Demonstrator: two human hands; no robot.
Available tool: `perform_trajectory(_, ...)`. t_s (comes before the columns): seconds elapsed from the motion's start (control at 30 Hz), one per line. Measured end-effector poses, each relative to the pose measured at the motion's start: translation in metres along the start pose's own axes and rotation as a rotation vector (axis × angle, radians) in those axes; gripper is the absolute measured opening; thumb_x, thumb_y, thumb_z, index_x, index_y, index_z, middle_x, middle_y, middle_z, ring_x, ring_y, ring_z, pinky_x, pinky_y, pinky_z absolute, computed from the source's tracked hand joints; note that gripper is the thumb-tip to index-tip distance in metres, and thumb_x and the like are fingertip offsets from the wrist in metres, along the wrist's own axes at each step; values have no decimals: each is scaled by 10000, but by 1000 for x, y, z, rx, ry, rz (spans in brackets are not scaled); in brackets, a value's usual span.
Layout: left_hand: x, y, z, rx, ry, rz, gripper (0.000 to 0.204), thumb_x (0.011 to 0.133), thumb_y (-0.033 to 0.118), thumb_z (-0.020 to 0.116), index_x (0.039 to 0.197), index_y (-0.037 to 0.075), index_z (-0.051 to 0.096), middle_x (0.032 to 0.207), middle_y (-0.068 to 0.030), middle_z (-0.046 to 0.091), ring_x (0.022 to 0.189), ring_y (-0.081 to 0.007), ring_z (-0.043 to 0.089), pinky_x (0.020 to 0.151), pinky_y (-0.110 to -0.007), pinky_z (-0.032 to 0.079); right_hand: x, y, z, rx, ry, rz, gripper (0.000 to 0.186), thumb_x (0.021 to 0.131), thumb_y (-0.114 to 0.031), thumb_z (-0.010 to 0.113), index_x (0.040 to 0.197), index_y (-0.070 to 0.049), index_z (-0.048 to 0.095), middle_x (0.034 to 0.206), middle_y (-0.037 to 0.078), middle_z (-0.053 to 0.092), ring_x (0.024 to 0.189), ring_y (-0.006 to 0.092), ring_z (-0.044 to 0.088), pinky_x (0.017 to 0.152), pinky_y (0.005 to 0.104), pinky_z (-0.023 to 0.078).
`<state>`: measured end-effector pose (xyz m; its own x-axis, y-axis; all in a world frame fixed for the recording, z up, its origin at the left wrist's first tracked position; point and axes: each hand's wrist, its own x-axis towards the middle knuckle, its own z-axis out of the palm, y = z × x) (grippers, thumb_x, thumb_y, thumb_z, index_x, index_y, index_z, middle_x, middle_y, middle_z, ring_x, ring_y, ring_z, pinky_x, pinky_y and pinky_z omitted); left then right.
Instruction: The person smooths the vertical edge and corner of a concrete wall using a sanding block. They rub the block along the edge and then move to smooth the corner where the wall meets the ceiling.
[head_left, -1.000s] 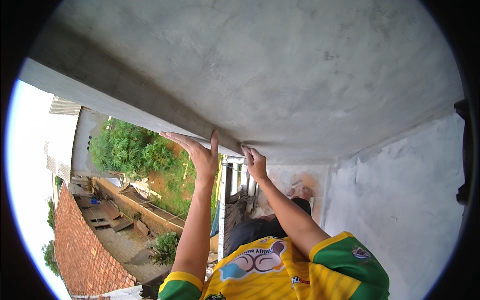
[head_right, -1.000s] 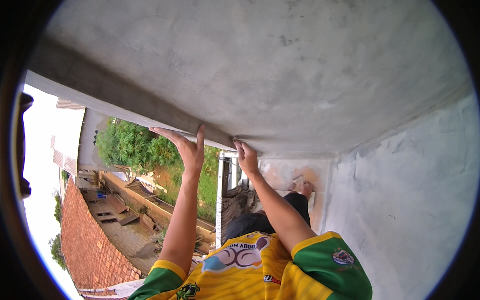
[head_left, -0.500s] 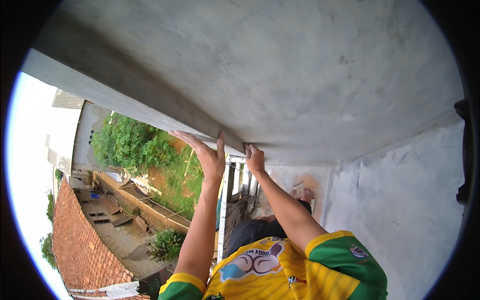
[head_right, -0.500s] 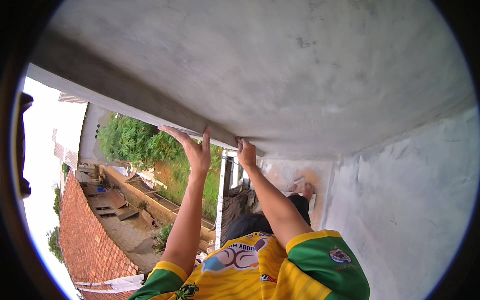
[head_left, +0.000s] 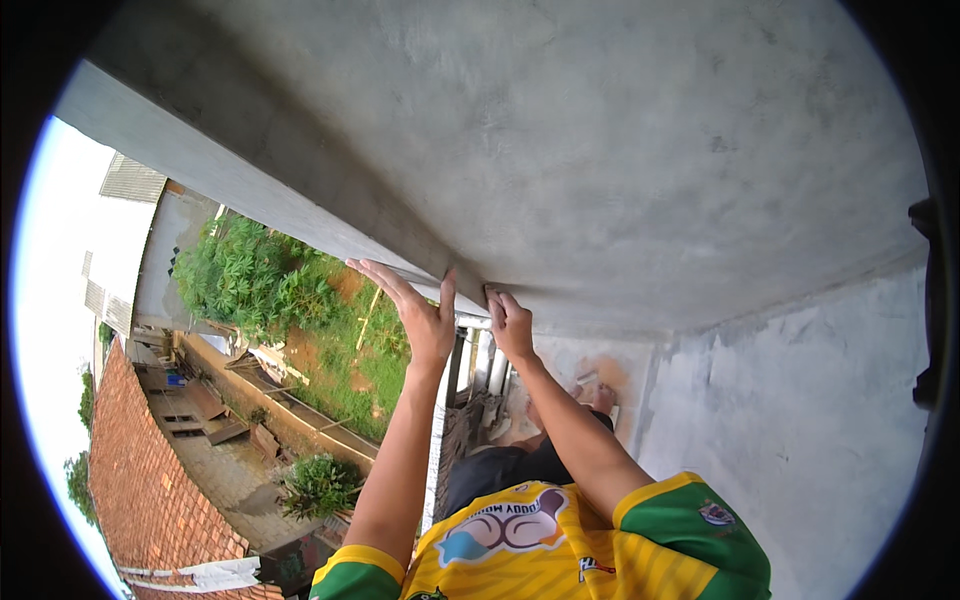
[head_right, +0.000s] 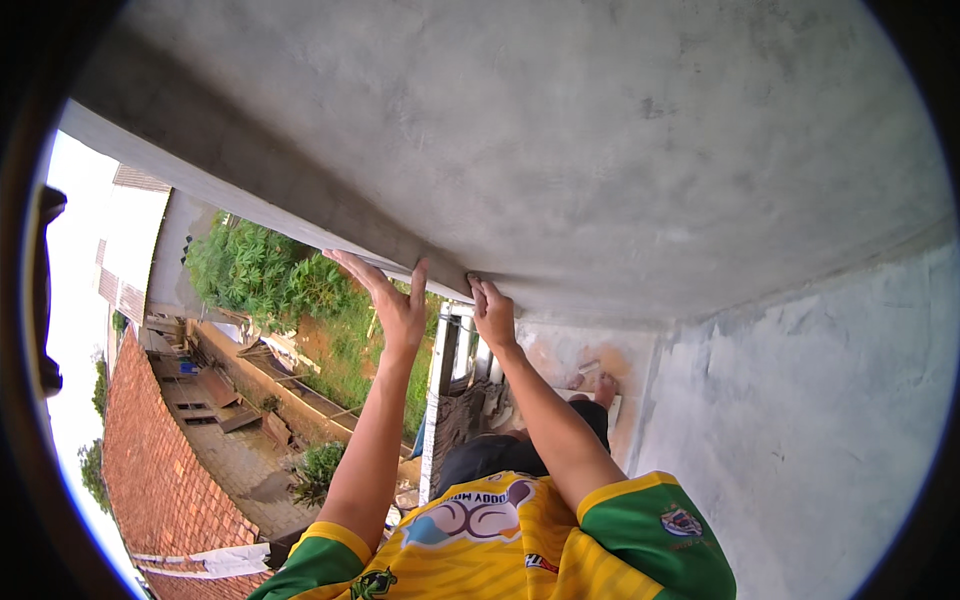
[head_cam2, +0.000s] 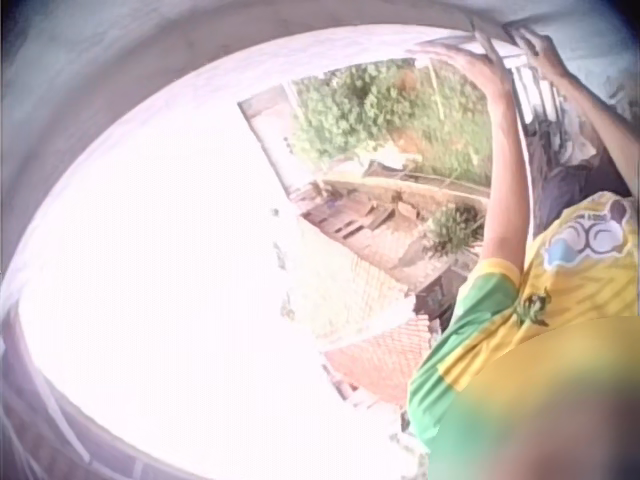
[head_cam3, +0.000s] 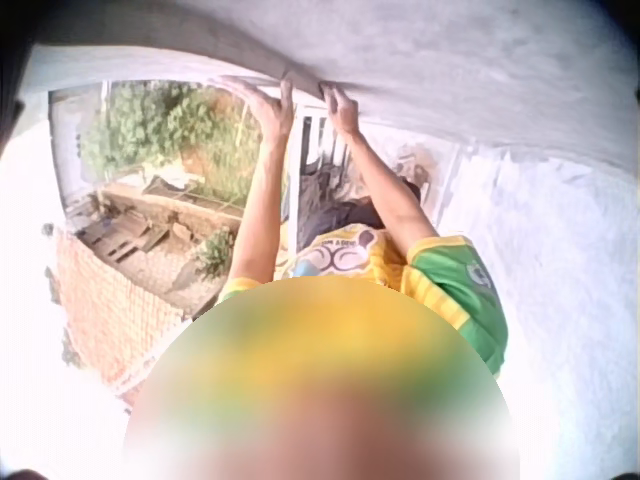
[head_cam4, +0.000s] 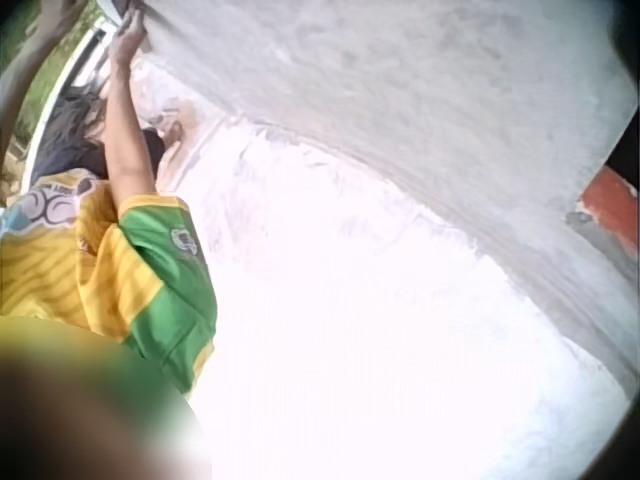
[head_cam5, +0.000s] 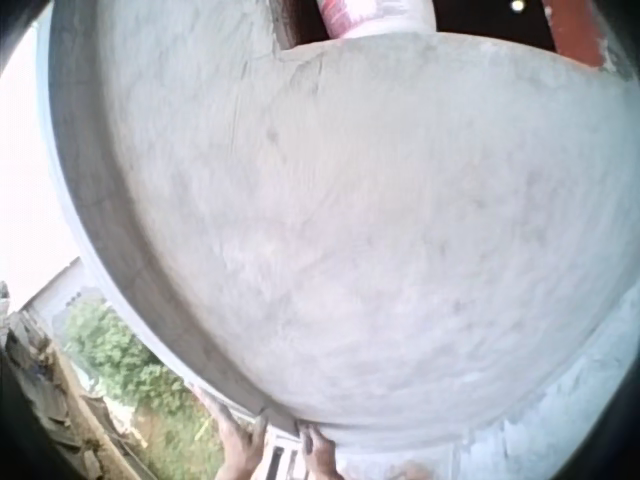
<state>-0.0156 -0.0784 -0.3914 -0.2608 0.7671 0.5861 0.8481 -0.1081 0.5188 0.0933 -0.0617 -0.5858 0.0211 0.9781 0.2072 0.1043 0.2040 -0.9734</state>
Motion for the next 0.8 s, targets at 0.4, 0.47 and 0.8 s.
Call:
perform_trajectory(0.4, 1, 1, -1, -28, 15, 40, 1200, 1026, 309, 767, 1704, -45, -158, 1727, -403, -243, 1621, -579, -171, 1321, -647, 62, 9, -23, 6, -42, 30, 61, 177, 1057, -27, 629, 1182, 25, 743, 1103, 221, 806, 1027, 374, 793, 829, 420, 617)
perform_trajectory(0.47, 0, 2, 0, -23, 17, 27, 1191, 1026, 297, 765, 1706, -43, -152, 1727, -406, -238, 1620, -586, -160, 1320, -651, 66, -3, -29, -6, 102, 17, 17, 164, 1077, -20, 623, 1189, 36, 729, 1118, 189, 821, 1048, 294, 814, 849, 366, 614)
perform_trajectory(0.8, 0, 3, -1, -50, 8, 13, 1191, 1020, 275, 772, 1702, -56, -147, 1733, -394, -240, 1614, -598, -154, 1318, -656, 61, 15, -34, 14, -91, 99, 159, 131, 1036, -8, 652, 1138, 19, 730, 1066, 223, 807, 1037, 361, 798, 850, 398, 622)
